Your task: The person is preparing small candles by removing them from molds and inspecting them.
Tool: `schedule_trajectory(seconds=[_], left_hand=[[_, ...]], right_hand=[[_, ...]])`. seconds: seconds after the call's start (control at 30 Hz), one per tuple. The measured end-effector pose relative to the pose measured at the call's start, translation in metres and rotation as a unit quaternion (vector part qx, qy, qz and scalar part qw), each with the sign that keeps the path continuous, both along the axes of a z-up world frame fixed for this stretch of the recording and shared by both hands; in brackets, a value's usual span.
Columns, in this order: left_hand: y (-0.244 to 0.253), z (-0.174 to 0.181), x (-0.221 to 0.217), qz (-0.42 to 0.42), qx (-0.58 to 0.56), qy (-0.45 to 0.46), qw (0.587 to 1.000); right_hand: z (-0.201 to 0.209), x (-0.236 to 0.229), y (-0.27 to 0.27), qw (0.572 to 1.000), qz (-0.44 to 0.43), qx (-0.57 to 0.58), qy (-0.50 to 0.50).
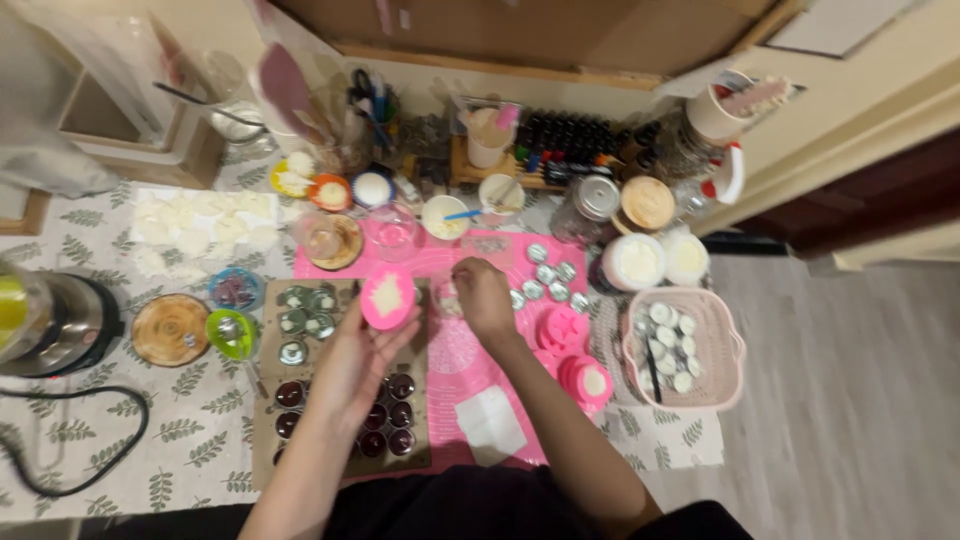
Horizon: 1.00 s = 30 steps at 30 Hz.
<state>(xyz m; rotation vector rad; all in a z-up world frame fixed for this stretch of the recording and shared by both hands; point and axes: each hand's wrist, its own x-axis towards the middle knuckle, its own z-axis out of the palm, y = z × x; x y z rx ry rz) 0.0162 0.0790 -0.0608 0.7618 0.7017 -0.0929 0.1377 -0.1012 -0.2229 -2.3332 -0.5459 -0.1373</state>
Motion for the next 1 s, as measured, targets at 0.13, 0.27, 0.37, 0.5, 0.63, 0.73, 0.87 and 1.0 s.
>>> schedule_trajectory(seconds=[0.13,0.27,0.37,0.5,0.63,0.73,0.87,1.0], left_hand=[[0.007,-0.012,-0.002,0.033,-0.049,-0.021,0.998],[0.009,-0.003,-0.005,0.011,-0.094,-0.053,0.994],[0.011,0.005,-0.004,0.007,-0.107,-0.056,0.993],[0.012,0.009,-0.003,0.015,-0.095,-0.048,0.994],[0.012,0.002,-0.001,0.008,-0.094,-0.035,0.995],[0.01,-0.007,-0.001,-0.004,-0.087,-0.053,0.995],[0.003,-0.006,0.008,-0.017,-0.093,-0.039,0.995],[-0.009,-0.01,0.014,-0.031,-0.093,-0.026,0.995]], right_hand=[[0.021,0.024,0.012,0.948,-0.126,0.166,0.24],[0.001,0.061,0.012,0.852,-0.156,0.426,0.261],[0.002,0.08,0.017,0.835,-0.16,0.441,0.287],[0.001,0.088,0.022,0.873,-0.176,0.343,0.3],[0.031,0.071,0.023,0.916,-0.153,0.279,0.243],[0.06,0.051,0.018,0.926,-0.154,0.288,0.191],[0.109,0.019,-0.002,0.834,-0.143,0.511,0.152],[0.136,-0.026,-0.028,0.705,-0.173,0.646,0.236]])
